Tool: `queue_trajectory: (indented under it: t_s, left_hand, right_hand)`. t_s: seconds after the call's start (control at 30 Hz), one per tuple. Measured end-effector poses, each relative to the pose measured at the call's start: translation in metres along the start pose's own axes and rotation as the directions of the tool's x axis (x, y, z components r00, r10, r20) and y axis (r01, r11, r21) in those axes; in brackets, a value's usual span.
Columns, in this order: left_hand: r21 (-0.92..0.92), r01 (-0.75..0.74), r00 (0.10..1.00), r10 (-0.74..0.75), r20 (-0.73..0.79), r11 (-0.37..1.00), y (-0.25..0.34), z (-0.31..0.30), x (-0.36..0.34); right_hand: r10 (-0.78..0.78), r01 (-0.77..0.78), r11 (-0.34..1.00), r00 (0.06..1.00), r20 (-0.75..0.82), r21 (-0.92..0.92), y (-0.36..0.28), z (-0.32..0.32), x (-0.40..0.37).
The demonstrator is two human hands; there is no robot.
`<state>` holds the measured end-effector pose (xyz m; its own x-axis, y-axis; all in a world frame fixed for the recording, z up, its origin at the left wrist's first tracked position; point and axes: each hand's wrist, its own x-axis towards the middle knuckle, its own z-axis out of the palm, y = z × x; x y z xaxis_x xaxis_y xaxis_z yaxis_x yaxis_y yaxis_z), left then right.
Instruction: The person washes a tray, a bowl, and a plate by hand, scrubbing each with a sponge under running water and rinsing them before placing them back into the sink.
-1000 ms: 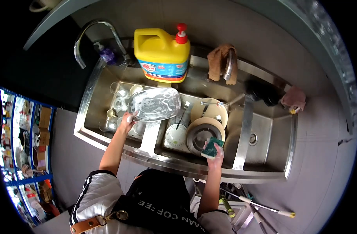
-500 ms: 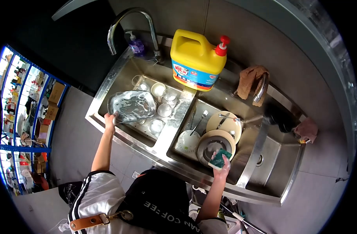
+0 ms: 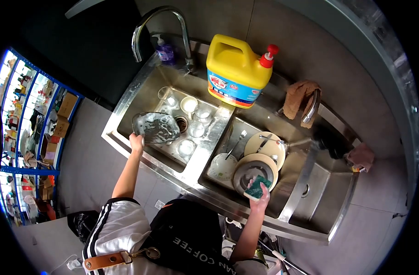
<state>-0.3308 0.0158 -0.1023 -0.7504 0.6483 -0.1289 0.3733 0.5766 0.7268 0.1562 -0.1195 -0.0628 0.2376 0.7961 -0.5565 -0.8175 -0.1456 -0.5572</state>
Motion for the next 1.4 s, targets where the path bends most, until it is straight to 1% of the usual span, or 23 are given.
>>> queue_trajectory:
  t_s: [0.03,0.07,0.13,0.27,0.33,0.4,0.47,0.5,0.53,0.73,0.8,0.83,0.93,0.97,1.1,1.13,1.17,1.2,1.27,1.3,1.33,1.37,1.4]
  left_hand:
    - [-0.136,-0.058,0.998,0.062,0.022,0.989,-0.016,0.001,0.007]
    - [-0.256,-0.049,0.994,0.071,0.079,0.966,0.018,-0.021,-0.017]
    - [-0.519,0.072,0.973,0.054,0.223,0.852,0.031,-0.039,-0.029]
    - [-0.645,0.264,0.887,0.081,0.454,0.717,0.054,-0.043,-0.057]
    - [-0.482,0.435,0.812,-0.1,0.575,0.76,0.067,-0.028,-0.076]
    - [-0.587,0.453,0.794,-0.005,0.608,0.672,0.063,0.012,-0.085]
    - [-0.579,0.461,0.779,0.007,0.628,0.672,0.076,0.039,-0.099]
    - [-0.568,0.52,0.739,-0.002,0.674,0.638,0.085,0.051,-0.105]
    - [-0.528,0.491,0.722,0.015,0.692,0.693,0.066,0.072,-0.093]
    - [-0.504,0.525,0.683,0.013,0.73,0.686,0.067,0.106,-0.102]
    - [-0.561,0.53,0.783,-0.113,0.611,0.636,0.069,0.116,-0.111]
    - [-0.559,0.522,0.792,-0.124,0.598,0.644,0.069,0.121,-0.114]
    - [-0.597,0.5,0.783,-0.033,0.621,0.628,0.059,0.132,-0.111]
    - [-0.583,0.456,0.798,-0.02,0.602,0.672,0.063,0.128,-0.115]
    - [-0.537,0.187,0.835,0.155,0.529,0.823,0.061,0.12,-0.121]
    - [-0.445,0.034,0.848,0.209,0.487,0.895,0.064,0.11,-0.124]
    - [-0.11,-0.318,0.91,0.336,0.243,0.942,0.073,0.101,-0.135]
    - [0.308,-0.521,0.844,0.534,0.045,0.796,0.084,0.092,-0.15]
    - [0.114,-0.88,0.469,0.881,0.056,0.461,0.112,0.069,-0.182]
    - [-0.169,-0.905,0.383,0.921,0.079,0.39,0.13,0.067,-0.21]
    - [-0.309,-0.912,0.197,0.948,0.249,0.27,0.147,0.068,-0.229]
    - [-0.419,-0.866,0.053,0.882,0.469,0.274,0.139,0.087,-0.238]
    - [-0.476,-0.786,-0.044,0.732,0.68,0.394,0.122,0.116,-0.246]
  right_hand:
    - [0.022,-0.021,0.999,1.0,-0.011,0.029,-0.001,0.001,-0.003]
    - [0.043,-0.041,0.997,0.999,-0.023,0.061,-0.003,0.002,-0.006]
    - [0.024,-0.021,0.998,0.999,-0.037,0.058,-0.006,0.003,-0.009]
    - [-0.001,0.004,0.997,0.999,-0.036,0.077,-0.006,0.003,-0.012]
    - [0.018,-0.015,0.996,0.999,-0.028,0.089,-0.003,-0.002,-0.01]
    - [-0.002,0.007,0.992,0.999,-0.039,0.125,0.001,-0.001,-0.01]
    - [0.022,-0.026,0.991,0.999,0.033,0.134,0.0,-0.002,-0.011]
    - [0.022,-0.022,0.988,1.0,0.004,0.152,-0.001,0.0,-0.013]
    - [0.004,-0.003,0.99,1.0,-0.004,0.141,-0.002,-0.001,-0.014]
    - [-0.033,0.029,0.984,0.999,0.017,0.174,-0.015,-0.011,-0.023]
    - [-0.047,0.042,0.984,0.999,0.022,0.173,-0.018,-0.02,-0.025]
    - [-0.049,0.049,0.982,0.999,-0.002,0.182,-0.019,-0.023,-0.026]
    - [-0.045,0.044,0.975,0.999,-0.002,0.22,-0.019,-0.029,-0.028]
    - [-0.053,0.067,0.966,0.997,-0.064,0.248,-0.019,-0.026,-0.03]
    - [-0.065,0.079,0.963,0.996,-0.064,0.259,-0.02,-0.026,-0.031]
    - [-0.07,0.087,0.96,0.995,-0.071,0.265,-0.019,-0.028,-0.031]
    - [-0.064,0.08,0.955,0.996,-0.062,0.286,-0.018,-0.031,-0.03]
    - [-0.061,0.074,0.949,0.997,-0.052,0.307,-0.018,-0.035,-0.028]
    - [-0.075,0.086,0.951,0.996,-0.046,0.297,-0.019,-0.043,-0.026]
    - [-0.089,0.109,0.956,0.993,-0.084,0.271,-0.02,-0.042,-0.027]
    - [-0.1,0.127,0.961,0.988,-0.121,0.244,-0.021,-0.041,-0.029]
    - [-0.098,0.137,0.961,0.981,-0.169,0.24,-0.024,-0.037,-0.03]
    - [-0.1,0.142,0.959,0.979,-0.175,0.247,-0.025,-0.037,-0.029]
